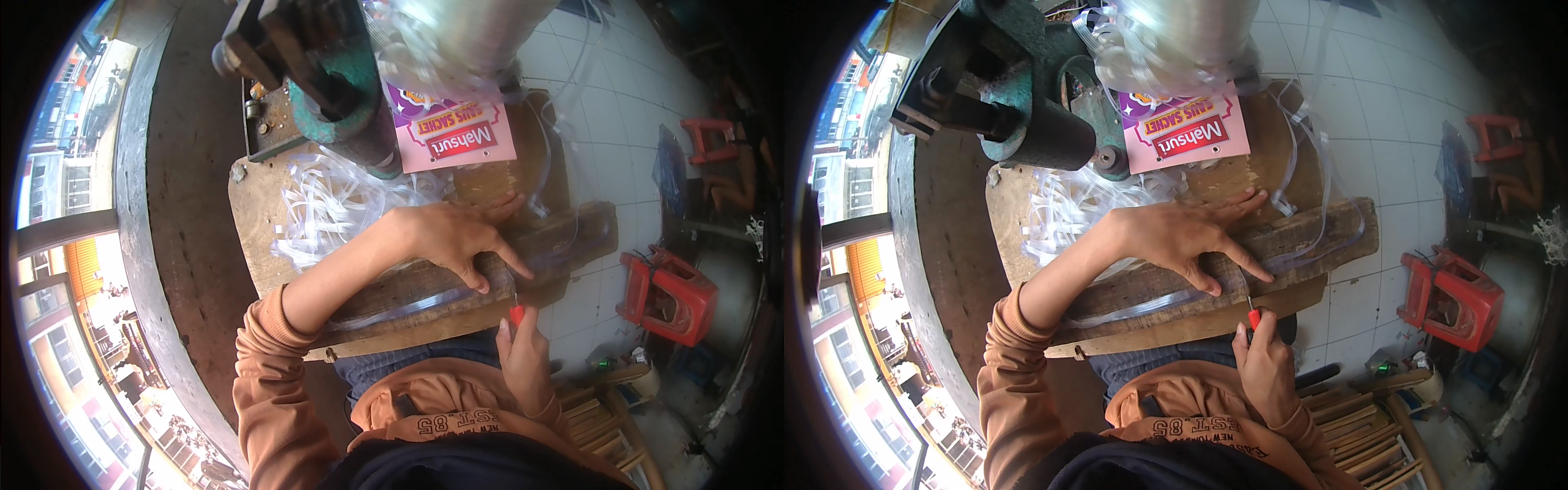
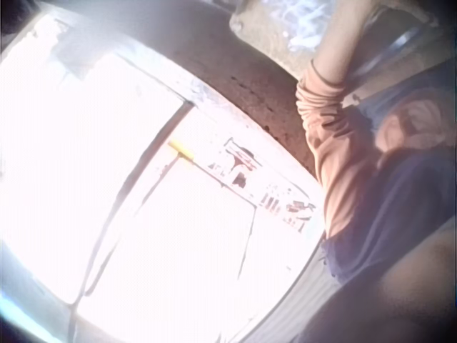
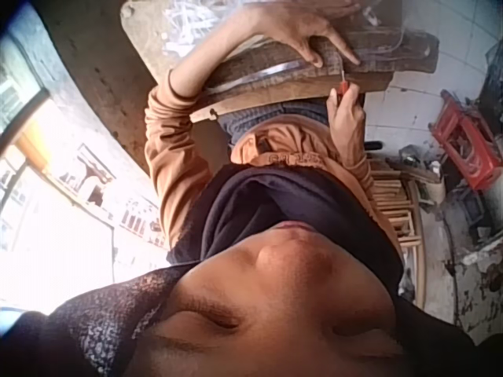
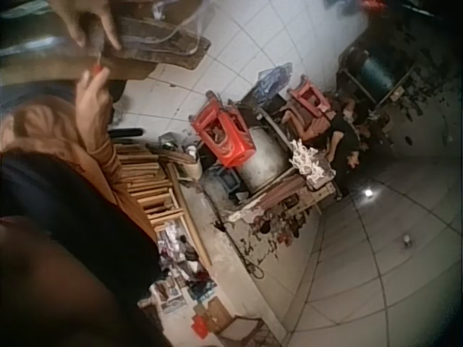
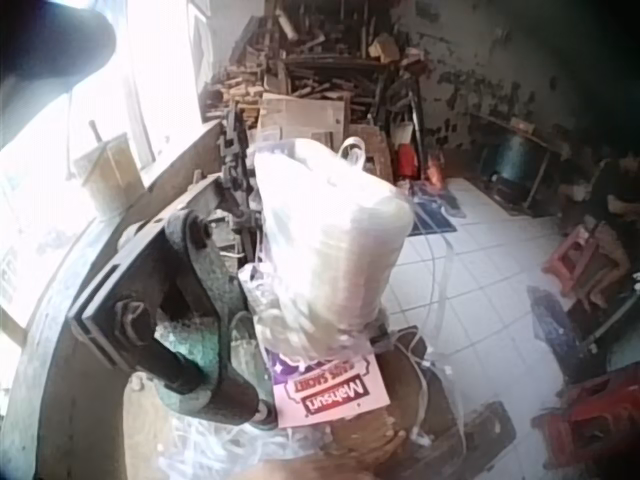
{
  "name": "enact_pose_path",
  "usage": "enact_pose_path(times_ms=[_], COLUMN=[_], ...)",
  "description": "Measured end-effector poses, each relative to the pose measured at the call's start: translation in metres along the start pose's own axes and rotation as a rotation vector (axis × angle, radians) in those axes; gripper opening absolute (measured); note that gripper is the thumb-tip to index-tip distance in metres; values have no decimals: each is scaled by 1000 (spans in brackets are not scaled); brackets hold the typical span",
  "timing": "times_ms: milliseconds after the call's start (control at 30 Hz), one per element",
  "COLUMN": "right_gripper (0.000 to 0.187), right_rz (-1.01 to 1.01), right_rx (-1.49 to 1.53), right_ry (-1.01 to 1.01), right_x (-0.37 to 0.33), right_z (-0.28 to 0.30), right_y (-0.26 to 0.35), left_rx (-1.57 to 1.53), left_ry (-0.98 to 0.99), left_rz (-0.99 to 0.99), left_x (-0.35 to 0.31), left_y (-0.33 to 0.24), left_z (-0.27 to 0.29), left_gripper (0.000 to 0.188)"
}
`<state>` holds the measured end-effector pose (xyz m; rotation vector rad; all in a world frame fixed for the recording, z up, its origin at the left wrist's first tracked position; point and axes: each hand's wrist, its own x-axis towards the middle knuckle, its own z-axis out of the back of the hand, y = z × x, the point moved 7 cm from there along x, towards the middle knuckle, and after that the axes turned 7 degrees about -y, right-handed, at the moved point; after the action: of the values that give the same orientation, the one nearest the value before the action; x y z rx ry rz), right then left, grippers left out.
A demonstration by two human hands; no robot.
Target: The person cuts sections of clear plastic straps from a larger roll using a utility knife on a wooden block.
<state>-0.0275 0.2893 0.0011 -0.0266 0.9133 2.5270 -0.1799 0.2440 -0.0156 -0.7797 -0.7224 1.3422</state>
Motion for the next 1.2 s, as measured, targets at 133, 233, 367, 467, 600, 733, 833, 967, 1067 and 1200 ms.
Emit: enact_pose_path(times_ms=[133, 233, 367, 467, 600, 733, 833, 967, 1067, 1200], right_gripper=[29, 29, 30, 30, 30, 30, 29, 27, 27, 27], right_rz=[-3, -38, -60, -60, -48, -59, -44, -85, -95, -125], right_rx=[15, -2, -31, -52, -67, -105, -153, -238, -274, -337], right_ry=[-19, 9, 27, 32, 2, -13, -36, 28, 48, 58], right_x=[-1, -1, -1, 0, -1, -2, -2, 1, 3, 4], right_z=[0, -2, -2, -1, 0, -1, -1, -2, -2, -2], right_y=[-2, -5, -3, -1, 2, 0, 3, 5, 7, 8], left_rx=[-2, -5, -8, -14, -21, -5, 3, -16, -37, -10], left_ry=[10, 25, 15, 8, 0, 11, 5, -21, -23, 3], left_rz=[9, 27, 16, 14, 9, 34, 44, 46, 60, 82], left_x=[0, 0, 0, -1, -1, 1, 0, -2, -1, 1], left_y=[-1, -1, -1, -1, -1, -1, -1, 0, 0, 0], left_z=[0, 1, 0, 1, 2, 3, 3, 2, 3, 2], left_gripper=[58, 58, 57, 57, 57, 58, 58, 57, 56, 56])
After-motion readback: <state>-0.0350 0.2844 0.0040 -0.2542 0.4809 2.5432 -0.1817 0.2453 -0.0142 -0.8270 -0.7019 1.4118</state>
